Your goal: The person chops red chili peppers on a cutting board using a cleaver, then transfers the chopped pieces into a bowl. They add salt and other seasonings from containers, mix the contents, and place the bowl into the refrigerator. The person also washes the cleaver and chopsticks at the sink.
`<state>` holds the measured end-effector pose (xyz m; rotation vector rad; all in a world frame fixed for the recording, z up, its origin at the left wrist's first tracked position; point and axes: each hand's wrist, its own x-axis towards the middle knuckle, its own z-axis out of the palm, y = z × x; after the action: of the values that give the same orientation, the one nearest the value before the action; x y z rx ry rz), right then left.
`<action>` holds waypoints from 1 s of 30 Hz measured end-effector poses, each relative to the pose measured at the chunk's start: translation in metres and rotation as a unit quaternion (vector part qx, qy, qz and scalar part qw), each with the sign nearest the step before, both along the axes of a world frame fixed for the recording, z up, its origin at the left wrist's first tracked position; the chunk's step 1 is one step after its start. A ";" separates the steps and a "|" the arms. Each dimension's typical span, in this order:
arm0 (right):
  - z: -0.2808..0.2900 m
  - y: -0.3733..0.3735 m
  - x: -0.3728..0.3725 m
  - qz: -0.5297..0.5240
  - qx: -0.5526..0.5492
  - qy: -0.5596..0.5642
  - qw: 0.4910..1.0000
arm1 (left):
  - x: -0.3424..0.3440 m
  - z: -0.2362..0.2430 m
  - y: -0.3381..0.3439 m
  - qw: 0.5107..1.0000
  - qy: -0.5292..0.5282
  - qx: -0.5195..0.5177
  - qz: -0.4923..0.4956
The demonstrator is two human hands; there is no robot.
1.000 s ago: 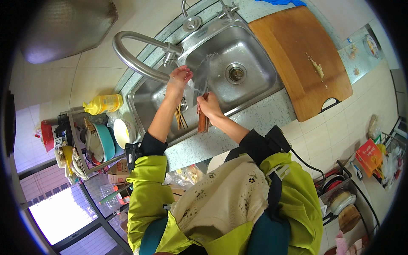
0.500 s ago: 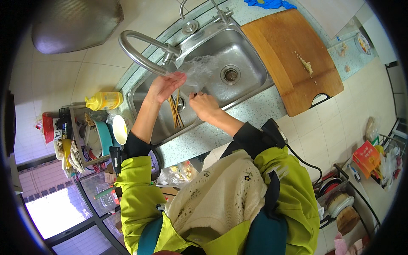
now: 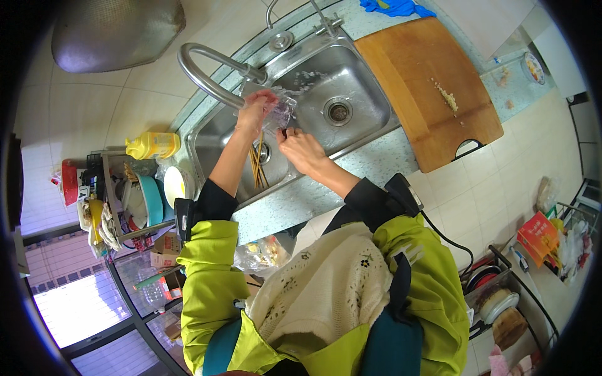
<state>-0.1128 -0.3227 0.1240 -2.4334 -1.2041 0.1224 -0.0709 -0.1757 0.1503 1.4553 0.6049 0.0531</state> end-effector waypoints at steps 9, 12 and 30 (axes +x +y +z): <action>-0.005 0.006 0.005 -0.021 0.074 0.096 0.992 | -0.006 0.025 0.027 0.974 0.075 0.037 -0.212; -0.004 0.010 0.004 -0.005 0.083 0.092 0.992 | -0.006 0.023 0.027 0.958 0.075 0.053 -0.270; -0.003 -0.005 0.008 0.015 0.043 0.082 0.996 | 0.001 0.019 0.029 0.985 0.075 -0.019 -0.151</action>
<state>-0.1045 -0.3277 0.1213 -2.2833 -1.1489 0.2683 -0.0695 -0.1462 0.1695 1.5074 0.4976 -0.3073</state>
